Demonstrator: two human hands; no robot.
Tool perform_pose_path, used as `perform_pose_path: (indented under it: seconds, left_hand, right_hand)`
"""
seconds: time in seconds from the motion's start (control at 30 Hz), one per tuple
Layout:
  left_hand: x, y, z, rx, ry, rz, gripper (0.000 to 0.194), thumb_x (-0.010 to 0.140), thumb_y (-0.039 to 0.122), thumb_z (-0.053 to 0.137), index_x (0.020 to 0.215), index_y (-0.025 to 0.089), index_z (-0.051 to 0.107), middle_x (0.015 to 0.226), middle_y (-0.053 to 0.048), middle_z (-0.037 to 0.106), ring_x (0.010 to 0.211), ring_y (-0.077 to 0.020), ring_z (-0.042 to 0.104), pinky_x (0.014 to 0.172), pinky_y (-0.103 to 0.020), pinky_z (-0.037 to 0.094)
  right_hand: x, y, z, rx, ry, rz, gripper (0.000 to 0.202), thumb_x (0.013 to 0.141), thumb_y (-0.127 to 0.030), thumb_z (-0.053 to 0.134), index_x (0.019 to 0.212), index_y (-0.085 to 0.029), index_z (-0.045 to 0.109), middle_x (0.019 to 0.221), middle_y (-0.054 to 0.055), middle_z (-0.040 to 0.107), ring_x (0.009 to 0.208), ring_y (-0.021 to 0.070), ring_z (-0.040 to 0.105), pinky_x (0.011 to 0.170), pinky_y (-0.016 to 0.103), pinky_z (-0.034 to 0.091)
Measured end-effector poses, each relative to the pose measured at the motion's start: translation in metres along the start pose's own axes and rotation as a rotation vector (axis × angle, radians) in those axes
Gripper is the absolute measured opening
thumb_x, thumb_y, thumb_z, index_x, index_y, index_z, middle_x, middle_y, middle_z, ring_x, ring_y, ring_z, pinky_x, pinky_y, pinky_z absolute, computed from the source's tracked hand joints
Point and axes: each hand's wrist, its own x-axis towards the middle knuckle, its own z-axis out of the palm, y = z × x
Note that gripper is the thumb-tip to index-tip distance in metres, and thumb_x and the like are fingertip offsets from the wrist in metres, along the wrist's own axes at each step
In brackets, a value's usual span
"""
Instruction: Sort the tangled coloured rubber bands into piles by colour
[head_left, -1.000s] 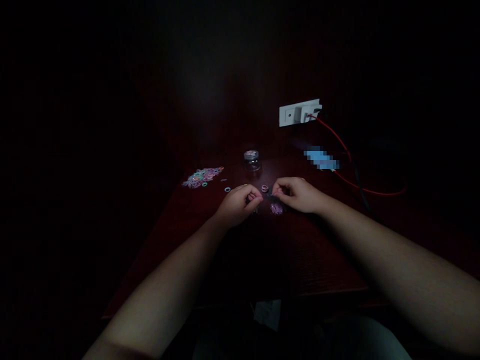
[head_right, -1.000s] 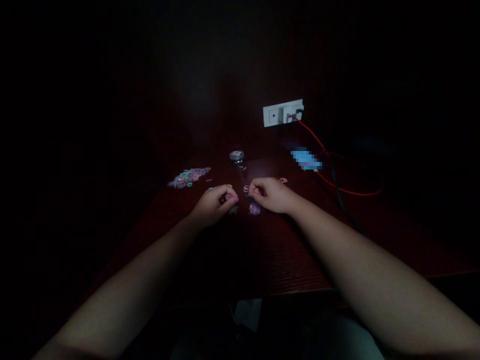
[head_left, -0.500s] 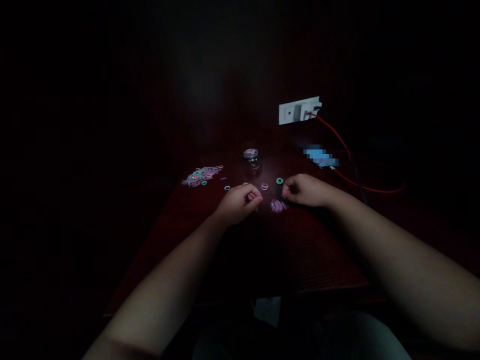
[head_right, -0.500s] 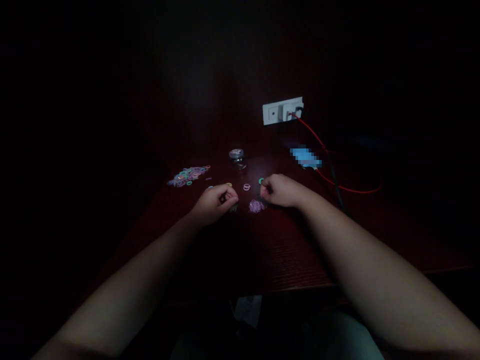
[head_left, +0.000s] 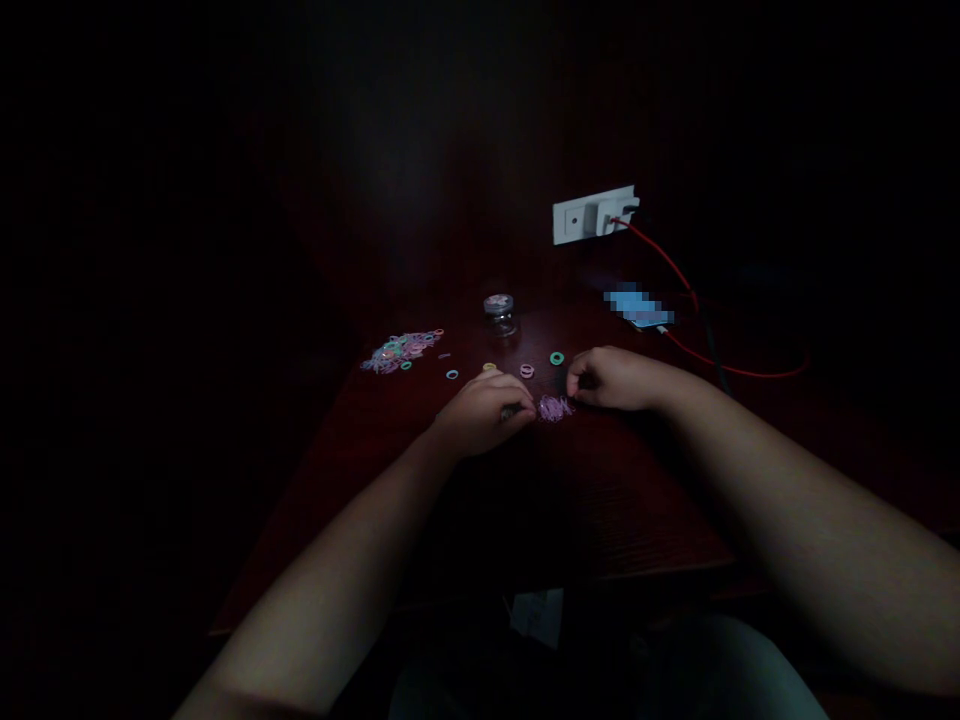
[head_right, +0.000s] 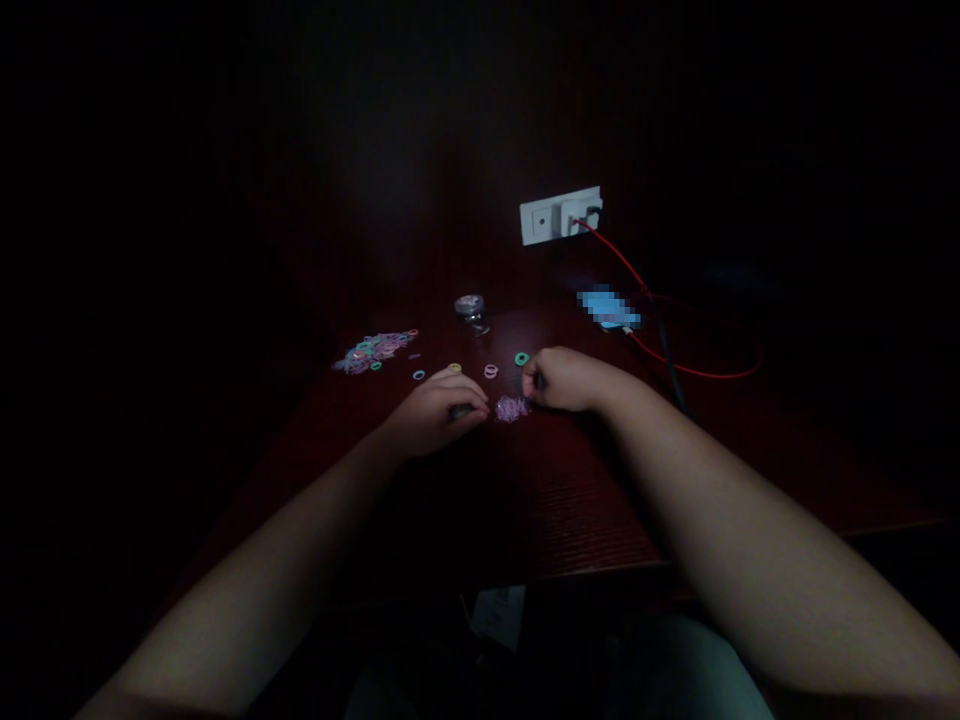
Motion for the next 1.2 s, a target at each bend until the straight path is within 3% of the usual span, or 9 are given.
perform_pose_path:
  seconds: [0.23, 0.57, 0.83, 1.2]
  left_hand:
    - [-0.001, -0.004, 0.004, 0.011, -0.065, 0.015, 0.02, 0.086, 0.028, 0.058, 0.103, 0.024, 0.068, 0.11, -0.003, 0.068, 0.108, -0.0196, 0.058, 0.099, -0.039, 0.04]
    - [-0.003, -0.003, 0.008, -0.001, -0.112, 0.012, 0.029, 0.085, 0.03, 0.06, 0.113, 0.027, 0.065, 0.118, -0.002, 0.067, 0.118, -0.0205, 0.053, 0.104, -0.042, 0.039]
    - [-0.003, -0.007, 0.005, -0.003, -0.033, 0.041, 0.02, 0.087, 0.028, 0.058, 0.104, 0.024, 0.068, 0.107, -0.002, 0.07, 0.109, -0.0183, 0.059, 0.101, -0.04, 0.041]
    - [-0.003, -0.008, 0.006, -0.017, -0.038, 0.006, 0.019, 0.086, 0.028, 0.058, 0.101, 0.024, 0.069, 0.106, -0.002, 0.071, 0.109, -0.0189, 0.059, 0.101, -0.039, 0.042]
  right_hand:
    - [0.003, -0.005, 0.008, -0.068, 0.001, 0.017, 0.013, 0.069, -0.016, 0.062, 0.077, -0.023, 0.07, 0.077, 0.0, 0.069, 0.074, 0.0165, 0.061, 0.078, 0.029, 0.039]
    - [0.002, -0.013, 0.008, -0.024, 0.01, -0.009, 0.009, 0.07, -0.019, 0.063, 0.079, -0.02, 0.064, 0.073, -0.001, 0.064, 0.065, 0.013, 0.055, 0.062, 0.024, 0.036]
    - [0.004, -0.003, 0.009, -0.06, 0.077, -0.024, 0.016, 0.073, -0.01, 0.055, 0.081, -0.02, 0.064, 0.083, 0.001, 0.068, 0.078, 0.0153, 0.059, 0.077, 0.027, 0.037]
    - [0.006, -0.006, 0.012, 0.074, 0.071, -0.216, 0.033, 0.075, -0.006, 0.05, 0.092, -0.022, 0.073, 0.096, 0.004, 0.063, 0.089, 0.0169, 0.058, 0.085, 0.029, 0.042]
